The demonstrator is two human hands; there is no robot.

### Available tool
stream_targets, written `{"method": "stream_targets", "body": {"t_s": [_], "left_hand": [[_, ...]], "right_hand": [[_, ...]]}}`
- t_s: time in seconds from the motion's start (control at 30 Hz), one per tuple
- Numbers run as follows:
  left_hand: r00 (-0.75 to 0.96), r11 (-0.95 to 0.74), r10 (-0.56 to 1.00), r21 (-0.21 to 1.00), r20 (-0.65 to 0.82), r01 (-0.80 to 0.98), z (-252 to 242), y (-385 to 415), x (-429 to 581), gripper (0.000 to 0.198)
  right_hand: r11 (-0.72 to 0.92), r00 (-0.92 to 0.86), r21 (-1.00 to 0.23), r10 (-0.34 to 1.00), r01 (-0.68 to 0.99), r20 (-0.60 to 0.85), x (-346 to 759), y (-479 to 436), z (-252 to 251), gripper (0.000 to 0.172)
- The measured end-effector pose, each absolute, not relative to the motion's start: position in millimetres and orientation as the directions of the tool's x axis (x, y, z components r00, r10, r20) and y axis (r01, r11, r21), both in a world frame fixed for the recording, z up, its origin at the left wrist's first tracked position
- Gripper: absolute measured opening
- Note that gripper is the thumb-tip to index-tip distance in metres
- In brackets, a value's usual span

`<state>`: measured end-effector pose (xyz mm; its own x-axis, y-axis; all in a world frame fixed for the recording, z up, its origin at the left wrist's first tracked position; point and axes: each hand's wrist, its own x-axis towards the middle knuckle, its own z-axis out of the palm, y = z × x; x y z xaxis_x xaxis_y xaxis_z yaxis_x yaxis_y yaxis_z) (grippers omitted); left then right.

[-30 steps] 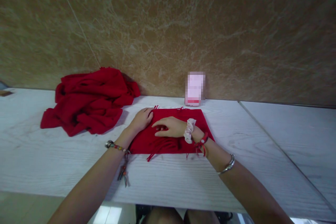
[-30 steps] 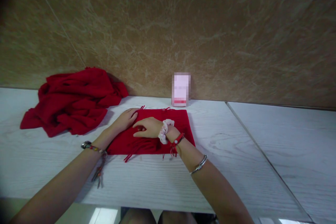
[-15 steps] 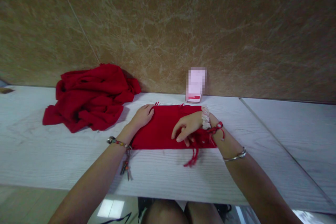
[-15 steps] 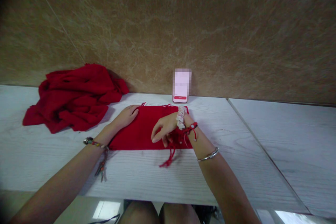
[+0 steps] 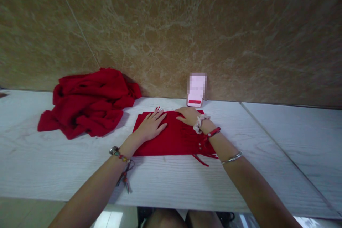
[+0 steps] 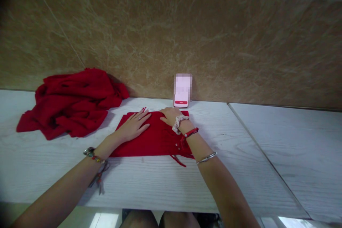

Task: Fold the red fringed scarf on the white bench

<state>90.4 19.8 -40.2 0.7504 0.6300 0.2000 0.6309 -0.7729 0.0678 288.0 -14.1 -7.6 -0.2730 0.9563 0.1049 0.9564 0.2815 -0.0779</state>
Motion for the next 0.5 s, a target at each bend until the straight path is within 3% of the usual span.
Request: {"method": "stream_targets", "body": {"t_s": [0.23, 0.5], "left_hand": [[0.732, -0.744, 0.667, 0.09, 0.139, 0.662, -40.6, 20.9, 90.0, 0.049], [0.736, -0.752, 0.658, 0.097, 0.162, 0.652, -42.3, 22.1, 90.1, 0.049]], "right_hand": [[0.215, -0.214, 0.002, 0.971, 0.977, 0.108, 300.1, -14.6, -4.0, 0.026], [0.206, -0.204, -0.04, 0.978, 0.978, 0.033, 320.2, -13.4, 8.2, 0.024]]}}
